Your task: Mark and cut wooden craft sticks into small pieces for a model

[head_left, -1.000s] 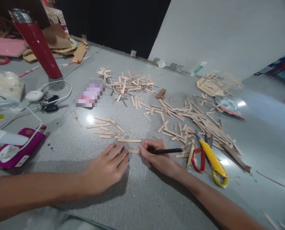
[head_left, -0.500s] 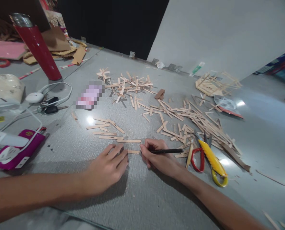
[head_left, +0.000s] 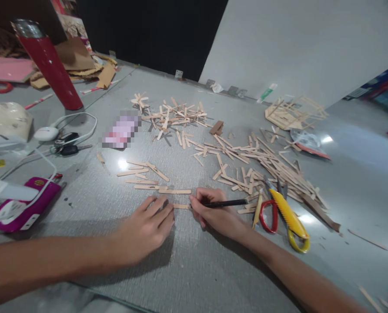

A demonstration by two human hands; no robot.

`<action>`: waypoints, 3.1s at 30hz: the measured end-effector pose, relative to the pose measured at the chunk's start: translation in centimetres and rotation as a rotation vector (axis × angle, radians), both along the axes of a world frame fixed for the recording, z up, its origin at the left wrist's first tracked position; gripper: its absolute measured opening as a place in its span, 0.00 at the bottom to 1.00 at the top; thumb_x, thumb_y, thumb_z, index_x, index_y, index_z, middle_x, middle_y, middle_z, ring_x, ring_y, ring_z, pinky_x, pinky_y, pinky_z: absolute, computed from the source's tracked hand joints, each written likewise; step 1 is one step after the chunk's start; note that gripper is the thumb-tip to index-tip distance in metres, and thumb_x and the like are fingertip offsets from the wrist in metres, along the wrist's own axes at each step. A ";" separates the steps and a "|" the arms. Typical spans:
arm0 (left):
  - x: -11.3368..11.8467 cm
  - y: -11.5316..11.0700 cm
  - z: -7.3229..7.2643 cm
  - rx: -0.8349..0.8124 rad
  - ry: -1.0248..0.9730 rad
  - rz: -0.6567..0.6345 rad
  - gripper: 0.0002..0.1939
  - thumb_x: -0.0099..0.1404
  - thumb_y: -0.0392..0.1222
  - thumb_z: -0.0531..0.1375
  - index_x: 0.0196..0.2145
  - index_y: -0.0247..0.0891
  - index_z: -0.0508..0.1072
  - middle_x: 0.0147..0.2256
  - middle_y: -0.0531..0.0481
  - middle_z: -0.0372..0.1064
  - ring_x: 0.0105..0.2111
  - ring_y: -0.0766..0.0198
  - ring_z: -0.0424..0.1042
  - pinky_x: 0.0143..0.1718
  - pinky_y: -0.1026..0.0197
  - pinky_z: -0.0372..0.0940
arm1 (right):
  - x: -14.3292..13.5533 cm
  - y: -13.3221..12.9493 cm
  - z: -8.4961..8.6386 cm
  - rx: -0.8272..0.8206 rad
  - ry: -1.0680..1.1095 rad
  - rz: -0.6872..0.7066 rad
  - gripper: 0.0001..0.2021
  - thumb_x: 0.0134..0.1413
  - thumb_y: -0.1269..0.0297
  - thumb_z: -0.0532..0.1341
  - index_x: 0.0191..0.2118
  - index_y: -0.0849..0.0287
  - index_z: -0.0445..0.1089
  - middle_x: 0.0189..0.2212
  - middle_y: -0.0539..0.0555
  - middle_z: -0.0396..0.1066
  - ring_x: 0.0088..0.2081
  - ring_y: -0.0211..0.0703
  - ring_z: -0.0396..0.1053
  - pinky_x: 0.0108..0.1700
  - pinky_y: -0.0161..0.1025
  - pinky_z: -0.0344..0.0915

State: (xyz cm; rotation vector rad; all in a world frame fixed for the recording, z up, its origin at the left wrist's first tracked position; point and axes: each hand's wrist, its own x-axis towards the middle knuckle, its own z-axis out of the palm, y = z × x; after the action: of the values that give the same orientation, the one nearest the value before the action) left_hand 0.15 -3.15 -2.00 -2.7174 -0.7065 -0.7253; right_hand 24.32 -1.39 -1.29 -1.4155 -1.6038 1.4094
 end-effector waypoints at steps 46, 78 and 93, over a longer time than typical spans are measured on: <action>-0.3 0.0 0.1 -0.005 0.062 0.011 0.06 0.72 0.35 0.63 0.45 0.30 0.79 0.48 0.41 0.80 0.52 0.48 0.73 0.57 0.48 0.61 | -0.5 0.1 0.8 -0.002 -0.034 -0.022 0.21 0.64 0.56 0.61 0.22 0.53 0.57 0.13 0.43 0.62 0.13 0.31 0.59 0.16 0.29 0.52; -0.1 -0.1 0.2 -0.013 0.024 0.011 0.08 0.74 0.32 0.60 0.42 0.30 0.80 0.47 0.41 0.81 0.49 0.50 0.75 0.54 0.49 0.64 | 0.0 0.2 0.6 0.203 -0.197 0.036 0.21 0.65 0.63 0.59 0.20 0.54 0.55 0.16 0.44 0.54 0.19 0.35 0.52 0.22 0.37 0.46; -0.2 0.1 0.1 -0.028 0.017 -0.004 0.08 0.73 0.32 0.60 0.41 0.29 0.80 0.47 0.41 0.80 0.48 0.49 0.73 0.55 0.48 0.62 | 0.3 0.2 0.3 0.258 -0.243 0.051 0.20 0.65 0.64 0.58 0.22 0.55 0.51 0.20 0.43 0.49 0.24 0.35 0.47 0.26 0.38 0.45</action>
State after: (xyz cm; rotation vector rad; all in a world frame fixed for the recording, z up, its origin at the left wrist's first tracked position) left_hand -0.02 -3.09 -1.89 -2.7478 -0.7128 -0.6979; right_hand 24.64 -1.17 -1.02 -1.4413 -1.9084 1.0414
